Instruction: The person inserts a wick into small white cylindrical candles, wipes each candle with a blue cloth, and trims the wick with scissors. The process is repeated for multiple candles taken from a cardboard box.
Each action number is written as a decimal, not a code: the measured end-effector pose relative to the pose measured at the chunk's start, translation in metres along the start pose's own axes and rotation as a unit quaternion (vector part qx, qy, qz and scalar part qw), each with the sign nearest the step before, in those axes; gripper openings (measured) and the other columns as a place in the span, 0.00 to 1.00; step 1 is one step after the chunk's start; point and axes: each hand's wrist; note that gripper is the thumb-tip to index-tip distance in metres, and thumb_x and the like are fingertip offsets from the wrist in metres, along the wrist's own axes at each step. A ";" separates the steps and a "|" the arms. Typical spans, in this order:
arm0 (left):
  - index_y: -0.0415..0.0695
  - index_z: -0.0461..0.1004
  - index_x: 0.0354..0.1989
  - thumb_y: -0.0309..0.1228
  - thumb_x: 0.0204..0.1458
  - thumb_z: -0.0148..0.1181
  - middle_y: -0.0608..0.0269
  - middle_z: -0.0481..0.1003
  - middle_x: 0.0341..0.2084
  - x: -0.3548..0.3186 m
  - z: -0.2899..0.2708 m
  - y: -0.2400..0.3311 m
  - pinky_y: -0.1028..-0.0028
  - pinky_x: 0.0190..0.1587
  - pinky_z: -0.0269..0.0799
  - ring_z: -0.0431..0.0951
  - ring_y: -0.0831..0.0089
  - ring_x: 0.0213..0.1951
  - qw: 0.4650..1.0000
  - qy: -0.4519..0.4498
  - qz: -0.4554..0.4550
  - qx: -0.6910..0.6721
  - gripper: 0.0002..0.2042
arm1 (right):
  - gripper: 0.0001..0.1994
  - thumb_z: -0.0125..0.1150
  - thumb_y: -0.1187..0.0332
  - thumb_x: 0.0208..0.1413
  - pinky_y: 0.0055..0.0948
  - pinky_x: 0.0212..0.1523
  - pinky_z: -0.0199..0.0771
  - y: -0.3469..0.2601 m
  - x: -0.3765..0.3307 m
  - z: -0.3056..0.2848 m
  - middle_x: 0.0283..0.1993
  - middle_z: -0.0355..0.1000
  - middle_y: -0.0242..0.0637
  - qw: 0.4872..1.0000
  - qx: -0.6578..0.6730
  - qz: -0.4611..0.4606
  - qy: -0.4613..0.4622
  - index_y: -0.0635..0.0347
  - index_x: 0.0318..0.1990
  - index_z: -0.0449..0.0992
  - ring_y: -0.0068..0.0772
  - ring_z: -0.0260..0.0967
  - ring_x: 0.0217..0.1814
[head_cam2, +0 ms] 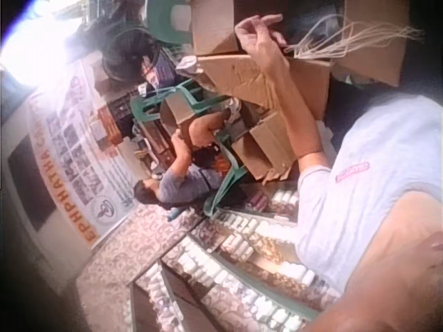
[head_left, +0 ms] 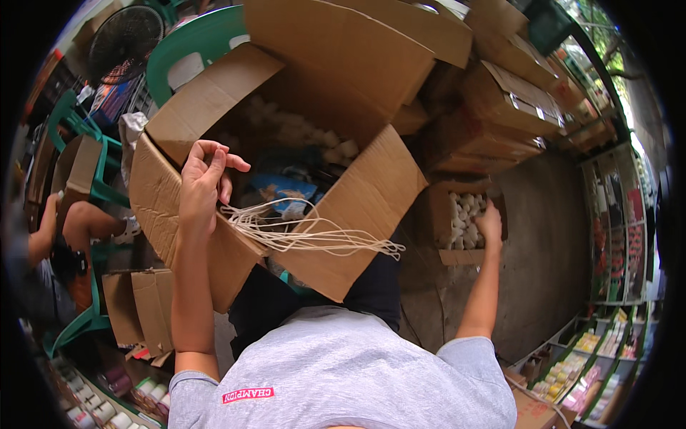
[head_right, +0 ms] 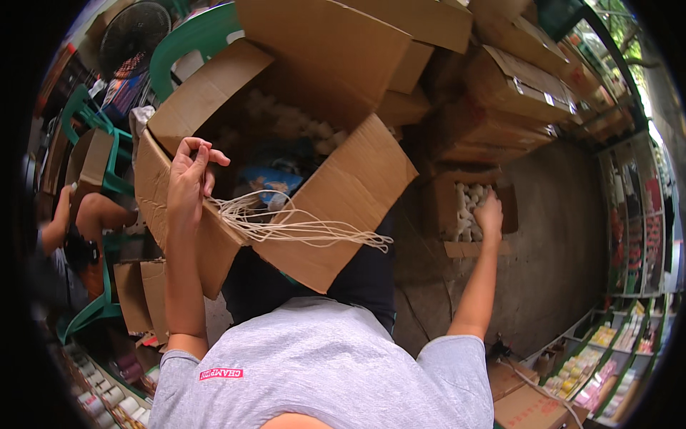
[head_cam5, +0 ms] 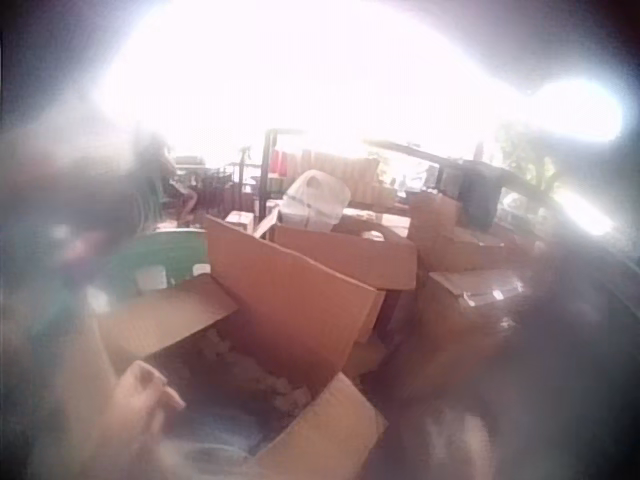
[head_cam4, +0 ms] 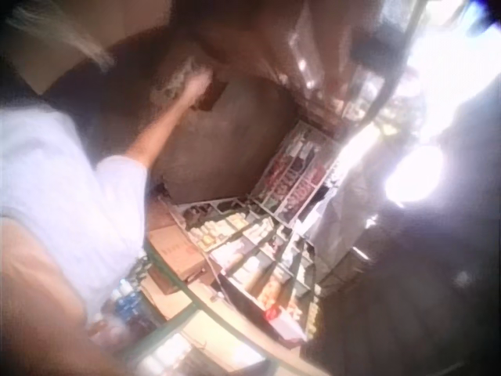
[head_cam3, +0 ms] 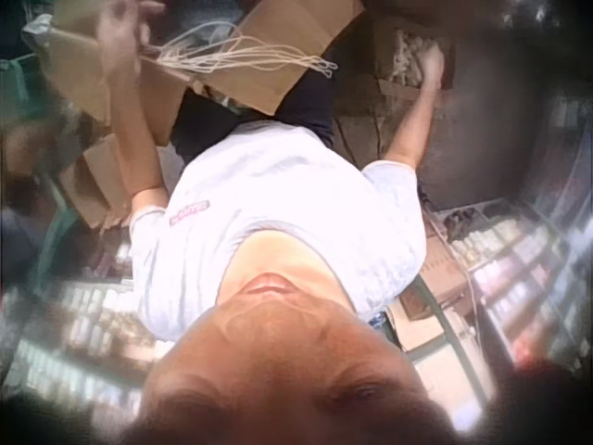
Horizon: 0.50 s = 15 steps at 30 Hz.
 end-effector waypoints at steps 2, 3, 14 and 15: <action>0.46 0.66 0.39 0.34 0.66 0.48 0.60 0.76 0.25 0.003 -0.006 0.001 0.87 0.14 0.49 0.56 0.88 0.13 0.999 0.029 -0.023 -0.033 0.06 | 0.21 0.66 0.68 0.50 0.35 0.45 0.76 -0.072 0.022 -0.059 0.40 0.78 0.46 0.948 0.303 -0.065 -0.071 0.63 0.53 0.74 0.43 0.77 0.41; 0.46 0.66 0.38 0.34 0.66 0.48 0.62 0.74 0.23 0.004 -0.012 -0.001 0.86 0.14 0.48 0.55 0.88 0.13 0.997 0.036 -0.046 -0.058 0.06 | 0.18 0.62 0.70 0.54 0.31 0.44 0.76 -0.130 0.021 -0.102 0.39 0.78 0.43 0.905 0.391 -0.131 -0.105 0.63 0.52 0.75 0.36 0.76 0.39; 0.50 0.63 0.24 0.38 0.64 0.45 0.73 0.61 0.16 0.015 0.007 -0.010 0.84 0.17 0.43 0.52 0.88 0.17 0.995 0.080 -0.052 -0.032 0.14 | 0.14 0.56 0.69 0.56 0.38 0.48 0.74 -0.563 0.050 -0.007 0.44 0.78 0.42 0.739 -0.102 -0.644 -0.170 0.59 0.49 0.77 0.42 0.76 0.46; 0.49 0.64 0.21 0.38 0.64 0.48 0.75 0.61 0.14 0.014 0.006 -0.009 0.84 0.19 0.47 0.55 0.88 0.17 0.993 0.101 -0.052 -0.029 0.17 | 0.14 0.56 0.69 0.55 0.38 0.48 0.74 -0.576 0.048 0.017 0.44 0.78 0.42 0.730 -0.146 -0.650 -0.152 0.59 0.49 0.77 0.42 0.76 0.45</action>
Point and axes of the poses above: each hand's wrist, its own x-axis towards the middle knuckle, its own z-axis out of the palm, y = z × x
